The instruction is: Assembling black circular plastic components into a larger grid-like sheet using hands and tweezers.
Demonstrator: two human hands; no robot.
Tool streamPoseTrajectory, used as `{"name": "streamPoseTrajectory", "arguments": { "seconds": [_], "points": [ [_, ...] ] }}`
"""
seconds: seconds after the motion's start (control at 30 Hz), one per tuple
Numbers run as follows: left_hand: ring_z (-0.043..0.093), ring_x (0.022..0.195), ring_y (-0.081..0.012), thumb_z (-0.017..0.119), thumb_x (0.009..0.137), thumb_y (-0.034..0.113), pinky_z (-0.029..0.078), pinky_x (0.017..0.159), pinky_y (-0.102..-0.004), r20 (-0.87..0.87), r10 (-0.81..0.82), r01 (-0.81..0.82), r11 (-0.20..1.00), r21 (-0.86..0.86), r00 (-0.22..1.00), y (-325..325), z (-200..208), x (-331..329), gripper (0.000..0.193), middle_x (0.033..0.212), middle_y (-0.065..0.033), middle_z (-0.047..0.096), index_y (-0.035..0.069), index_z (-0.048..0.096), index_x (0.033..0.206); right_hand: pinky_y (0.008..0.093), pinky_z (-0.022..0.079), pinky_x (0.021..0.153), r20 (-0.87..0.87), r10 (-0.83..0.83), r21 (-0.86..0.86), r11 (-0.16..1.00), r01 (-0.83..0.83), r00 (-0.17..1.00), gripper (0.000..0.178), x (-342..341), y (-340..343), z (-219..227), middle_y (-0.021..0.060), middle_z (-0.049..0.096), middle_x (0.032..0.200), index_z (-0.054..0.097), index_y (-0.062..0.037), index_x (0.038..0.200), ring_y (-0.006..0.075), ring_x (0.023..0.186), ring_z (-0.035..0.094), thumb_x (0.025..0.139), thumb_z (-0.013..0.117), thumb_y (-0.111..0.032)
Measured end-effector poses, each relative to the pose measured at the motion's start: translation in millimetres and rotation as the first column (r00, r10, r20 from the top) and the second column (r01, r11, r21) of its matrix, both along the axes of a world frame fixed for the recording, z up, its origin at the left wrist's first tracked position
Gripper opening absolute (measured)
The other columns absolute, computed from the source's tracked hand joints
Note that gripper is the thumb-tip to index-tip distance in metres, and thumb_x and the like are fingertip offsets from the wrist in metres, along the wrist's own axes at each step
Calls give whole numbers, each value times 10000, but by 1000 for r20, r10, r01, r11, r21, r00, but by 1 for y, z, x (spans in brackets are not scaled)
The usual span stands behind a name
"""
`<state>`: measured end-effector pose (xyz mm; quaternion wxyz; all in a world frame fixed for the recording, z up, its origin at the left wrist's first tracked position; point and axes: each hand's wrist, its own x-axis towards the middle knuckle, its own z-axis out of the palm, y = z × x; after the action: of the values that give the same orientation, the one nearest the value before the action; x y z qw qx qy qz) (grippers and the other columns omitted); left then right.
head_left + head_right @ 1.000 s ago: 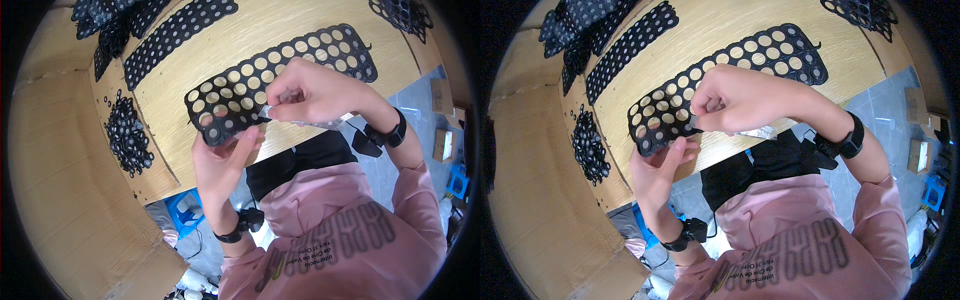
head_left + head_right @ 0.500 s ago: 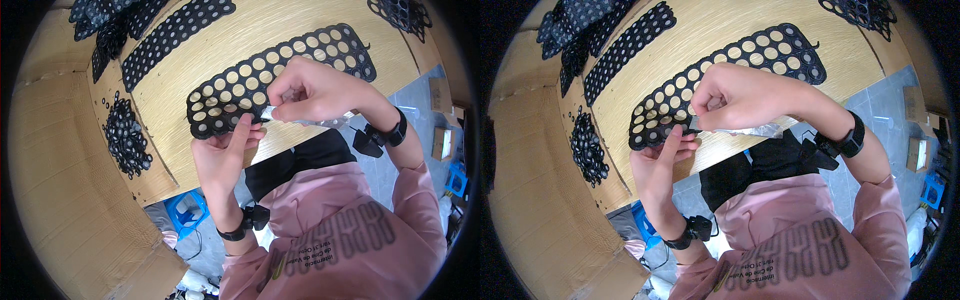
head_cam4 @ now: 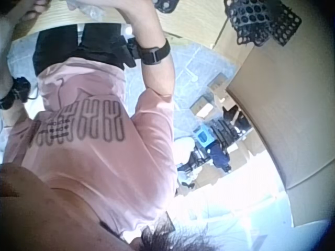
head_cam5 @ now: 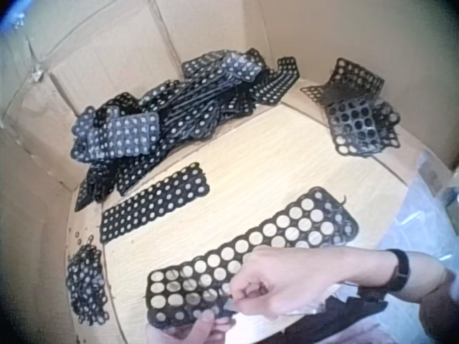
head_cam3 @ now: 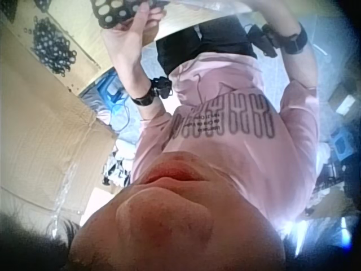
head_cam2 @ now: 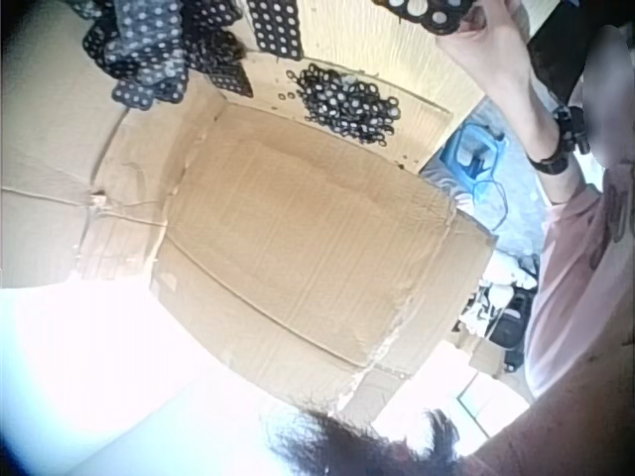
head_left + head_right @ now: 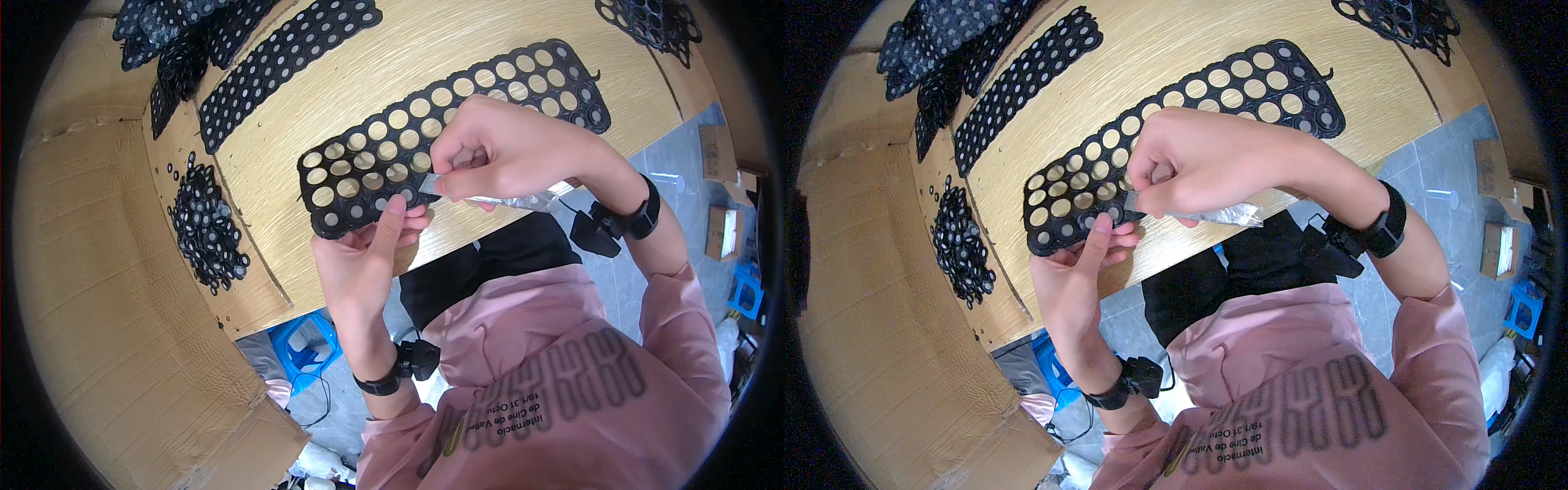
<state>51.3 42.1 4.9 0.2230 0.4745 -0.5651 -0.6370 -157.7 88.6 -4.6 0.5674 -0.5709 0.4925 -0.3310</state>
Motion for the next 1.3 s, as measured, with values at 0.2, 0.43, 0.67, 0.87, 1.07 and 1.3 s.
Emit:
{"name": "streamPoseTrajectory", "arguments": {
  "seconds": [0.2, 0.43, 0.67, 0.87, 1.07, 1.3],
  "points": [
    [706, 740, -196, 615, 912, 20, 566, 626, -266, -47, 21, -23, 998, -50, 999, 3, -3, -1, 128, 834, -155, 702, -68, 621, 1004, 216, 380, 422, -12, 8, -27, 1000, -8, 1000, 184, 0, 0, 0, 58, 569, 506, 610, 58, 703, 72, 444, 551, 853, 605, -48],
    [697, 729, -186, 612, 898, -26, 570, 638, -268, -120, 76, -88, 992, -95, 990, 9, -4, -5, 132, 827, -153, 690, -91, 592, 1011, 228, 365, 427, 11, -9, 4, 1000, 9, 1000, 212, 2, 1, 0, 53, 553, 495, 602, 55, 696, 70, 438, 528, 871, 606, -64],
    [682, 710, -154, 613, 899, -29, 560, 649, -251, -47, 63, -70, 981, -180, 997, 16, 7, -13, 129, 825, -139, 681, -106, 582, 998, 251, 349, 425, -80, -25, -96, 995, 17, 996, 272, 6, 3, 4, 46, 489, 463, 541, 34, 635, 90, 430, 517, 880, 590, -72],
    [673, 691, -142, 610, 901, -25, 557, 646, -253, 19, 46, -39, 963, -266, 999, 20, 10, -18, 123, 826, -119, 682, -107, 599, 992, 366, 369, 452, -201, -93, -146, 987, 64, 975, 279, 9, 1, 4, 137, 467, 466, 495, 49, 566, 218, 412, 463, 797, 570, -87],
    [668, 680, -137, 602, 905, -23, 555, 637, -251, 31, 56, -43, 950, -310, 998, 24, 9, -24, 114, 819, -117, 683, -106, 601, 984, 416, 371, 494, -206, -197, -341, 933, 118, 959, 258, 11, 4, -4, 169, 446, 477, 501, 41, 580, 326, 460, 440, 788, 562, -99],
    [670, 693, -142, 641, 892, 10, 560, 618, -249, 5, 89, -87, 981, -173, 996, 10, 4, -14, 136, 797, -112, 676, -89, 600, 975, 285, 368, 442, 10, -61, -47, 997, 61, 998, 266, -13, 11, 18, 70, 551, 501, 556, 23, 623, 119, 429, 500, 841, 588, -125]
  ]
}}
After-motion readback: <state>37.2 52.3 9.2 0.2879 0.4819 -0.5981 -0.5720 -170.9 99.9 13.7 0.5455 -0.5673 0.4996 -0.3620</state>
